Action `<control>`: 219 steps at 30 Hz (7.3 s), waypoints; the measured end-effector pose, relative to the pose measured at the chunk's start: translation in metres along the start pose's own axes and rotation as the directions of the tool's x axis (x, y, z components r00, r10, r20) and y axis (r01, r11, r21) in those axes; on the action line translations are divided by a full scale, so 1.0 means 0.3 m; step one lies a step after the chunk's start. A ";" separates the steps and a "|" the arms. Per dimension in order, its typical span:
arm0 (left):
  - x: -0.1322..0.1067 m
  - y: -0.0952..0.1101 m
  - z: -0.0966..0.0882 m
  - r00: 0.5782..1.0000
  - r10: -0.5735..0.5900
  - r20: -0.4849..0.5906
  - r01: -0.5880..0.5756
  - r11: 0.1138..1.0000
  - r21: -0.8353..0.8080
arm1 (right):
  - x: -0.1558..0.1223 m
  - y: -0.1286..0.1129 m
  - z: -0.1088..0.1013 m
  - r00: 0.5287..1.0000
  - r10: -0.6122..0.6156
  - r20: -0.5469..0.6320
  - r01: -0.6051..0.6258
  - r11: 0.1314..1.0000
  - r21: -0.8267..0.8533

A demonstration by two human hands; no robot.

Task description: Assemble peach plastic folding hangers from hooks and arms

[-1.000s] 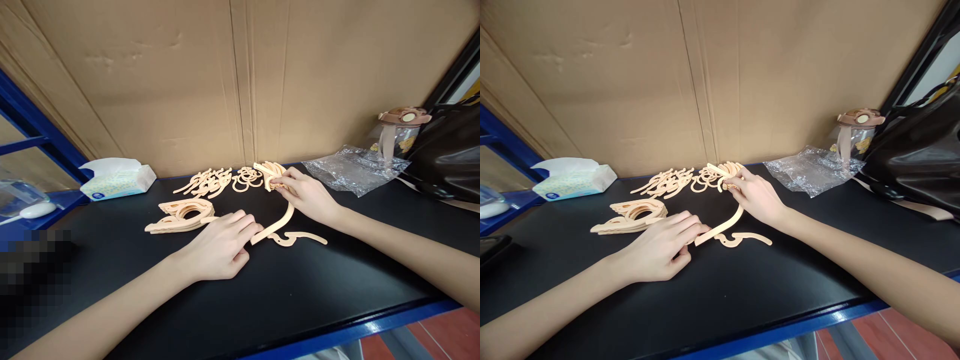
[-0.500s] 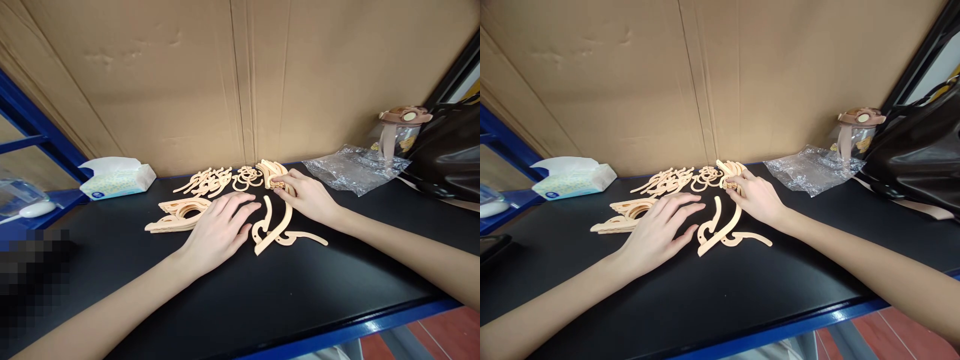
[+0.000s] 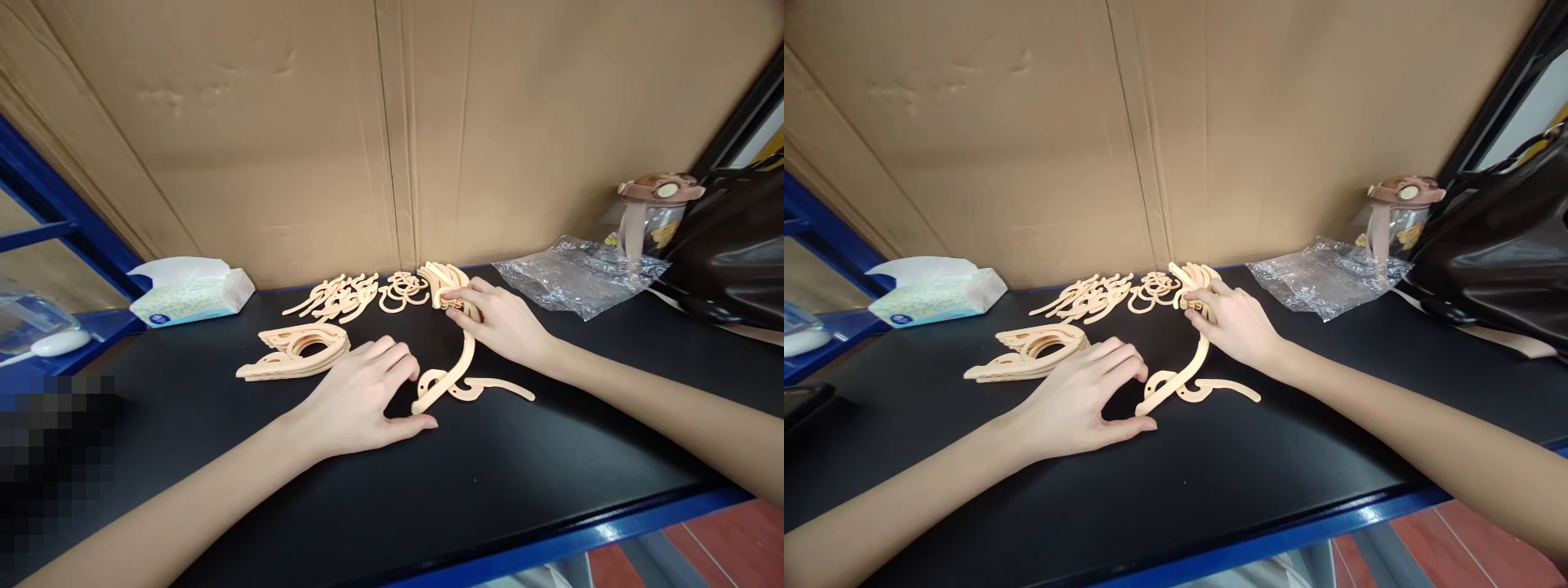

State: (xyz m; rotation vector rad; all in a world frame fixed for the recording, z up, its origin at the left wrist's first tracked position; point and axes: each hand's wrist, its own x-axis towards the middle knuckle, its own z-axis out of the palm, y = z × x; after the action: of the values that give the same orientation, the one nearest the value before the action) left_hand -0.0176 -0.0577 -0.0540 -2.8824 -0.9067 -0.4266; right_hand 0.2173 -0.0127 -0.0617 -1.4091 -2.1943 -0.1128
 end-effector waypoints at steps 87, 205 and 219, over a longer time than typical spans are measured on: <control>-0.015 -0.053 0.007 0.999 -0.010 -0.051 0.025 0.950 0.312 | -0.023 -0.054 -0.039 0.885 -0.286 0.366 0.301 0.953 0.016; 0.008 0.016 0.012 0.997 -0.044 0.070 0.043 0.999 0.018 | -0.042 0.025 -0.095 0.814 -0.394 0.426 0.302 0.914 0.270; 0.003 0.011 0.018 0.999 -0.029 0.043 0.028 0.999 0.024 | -0.028 0.043 -0.172 0.680 -0.364 0.636 0.114 0.910 0.399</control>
State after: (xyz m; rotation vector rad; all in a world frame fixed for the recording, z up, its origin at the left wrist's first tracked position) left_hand -0.0138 -0.0592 -0.0588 -2.8714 -0.9545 -0.3550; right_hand 0.2508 -0.0313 -0.0241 -1.0426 -2.8265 0.8064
